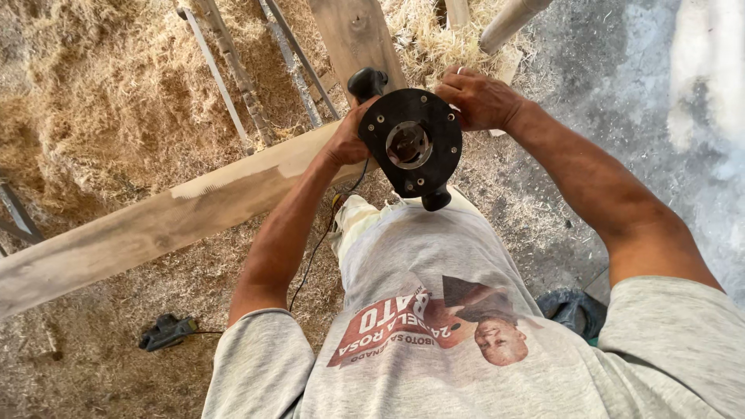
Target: The person attaches a bit to a wood router, tightening it with a wrench, then guides the router along a wooden beam to cut a groove, steadying the tool with both hands. They pause to adjust the router base and resume routing along the beam.
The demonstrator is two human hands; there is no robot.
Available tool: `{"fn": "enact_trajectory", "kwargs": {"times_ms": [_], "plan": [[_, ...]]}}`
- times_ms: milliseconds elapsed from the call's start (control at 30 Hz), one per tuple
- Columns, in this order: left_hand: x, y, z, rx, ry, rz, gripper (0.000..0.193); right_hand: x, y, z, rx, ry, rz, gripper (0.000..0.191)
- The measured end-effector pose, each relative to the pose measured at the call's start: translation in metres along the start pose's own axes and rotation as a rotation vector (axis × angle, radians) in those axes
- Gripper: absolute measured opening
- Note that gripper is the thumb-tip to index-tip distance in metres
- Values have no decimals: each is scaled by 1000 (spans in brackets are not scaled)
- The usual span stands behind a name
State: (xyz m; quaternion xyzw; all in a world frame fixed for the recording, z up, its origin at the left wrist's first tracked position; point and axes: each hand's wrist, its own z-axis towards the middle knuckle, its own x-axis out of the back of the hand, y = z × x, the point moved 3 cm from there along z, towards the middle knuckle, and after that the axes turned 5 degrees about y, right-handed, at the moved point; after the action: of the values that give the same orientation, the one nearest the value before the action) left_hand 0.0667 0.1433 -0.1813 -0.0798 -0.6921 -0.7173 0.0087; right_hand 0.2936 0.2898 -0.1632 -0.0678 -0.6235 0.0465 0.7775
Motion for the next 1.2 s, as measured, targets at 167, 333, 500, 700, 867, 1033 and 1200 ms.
{"fn": "enact_trajectory", "kwargs": {"times_ms": [167, 333, 500, 700, 867, 1033, 1200], "plan": [[7, 3, -2, 25, 20, -59, 72, 4, -6, 7, 34, 92, 105, 38], [13, 0, 0, -15, 47, -38, 83, 2, -10, 16, 10, 60, 149, 30], [13, -5, -2, -53, 54, 8, 82, 8, -16, 12, -46, 141, 275, 37], [15, -12, 0, 18, 56, -23, 77, 0, -8, 3, -206, 55, 494, 14], [13, -21, 3, 32, 62, 45, 77, -8, -12, -6, -238, 130, 452, 19], [12, -25, 3, -19, 76, 44, 88, -2, -32, -16, -400, 188, 573, 10], [5, -32, 4, 57, 96, -54, 87, 10, -57, -23, -477, 236, 428, 9]]}}
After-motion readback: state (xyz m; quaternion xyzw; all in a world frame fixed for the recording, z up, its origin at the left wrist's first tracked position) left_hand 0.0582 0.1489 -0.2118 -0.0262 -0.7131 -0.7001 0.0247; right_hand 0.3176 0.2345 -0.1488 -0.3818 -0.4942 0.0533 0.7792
